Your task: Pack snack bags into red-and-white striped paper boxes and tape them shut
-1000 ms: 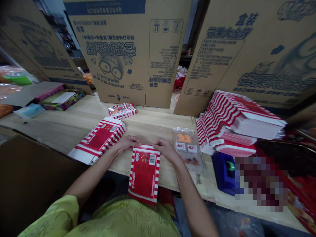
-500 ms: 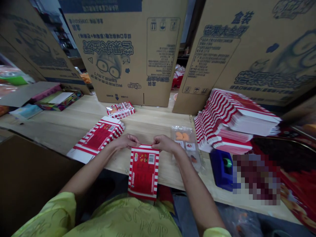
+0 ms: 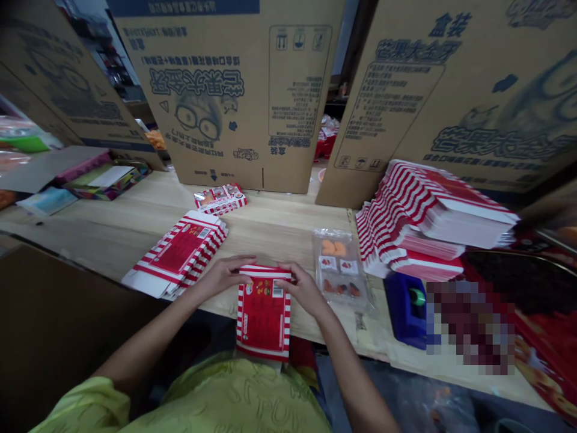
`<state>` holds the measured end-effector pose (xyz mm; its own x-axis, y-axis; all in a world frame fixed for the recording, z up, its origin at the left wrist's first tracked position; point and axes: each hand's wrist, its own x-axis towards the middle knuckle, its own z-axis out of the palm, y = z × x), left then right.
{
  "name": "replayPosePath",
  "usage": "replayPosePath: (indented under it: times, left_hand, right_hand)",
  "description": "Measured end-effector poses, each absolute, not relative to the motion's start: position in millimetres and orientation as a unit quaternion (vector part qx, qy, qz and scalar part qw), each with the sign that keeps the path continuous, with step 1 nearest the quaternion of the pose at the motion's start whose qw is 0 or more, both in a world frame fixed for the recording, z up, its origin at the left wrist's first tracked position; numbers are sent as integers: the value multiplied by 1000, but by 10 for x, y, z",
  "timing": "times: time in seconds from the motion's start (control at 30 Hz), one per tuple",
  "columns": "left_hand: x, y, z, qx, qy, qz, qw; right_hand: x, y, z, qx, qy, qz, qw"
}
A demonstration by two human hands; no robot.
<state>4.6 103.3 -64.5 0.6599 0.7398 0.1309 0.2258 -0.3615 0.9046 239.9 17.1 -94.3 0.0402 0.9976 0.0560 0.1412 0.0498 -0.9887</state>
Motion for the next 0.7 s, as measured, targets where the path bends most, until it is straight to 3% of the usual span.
replayPosePath:
  times: [0.4, 0.57, 0.7]
  left_hand:
    - [109, 802, -975, 748, 326, 366, 446]
    - [186, 706, -1028, 607, 406, 388, 562]
    - [232, 784, -784, 562, 397, 388, 614]
  right_hand:
    - [2295, 186, -1103, -544, -452, 453, 543]
    - [2217, 195, -1083, -548, -439, 445, 555]
    - [2266, 83, -892, -553, -468, 376, 578]
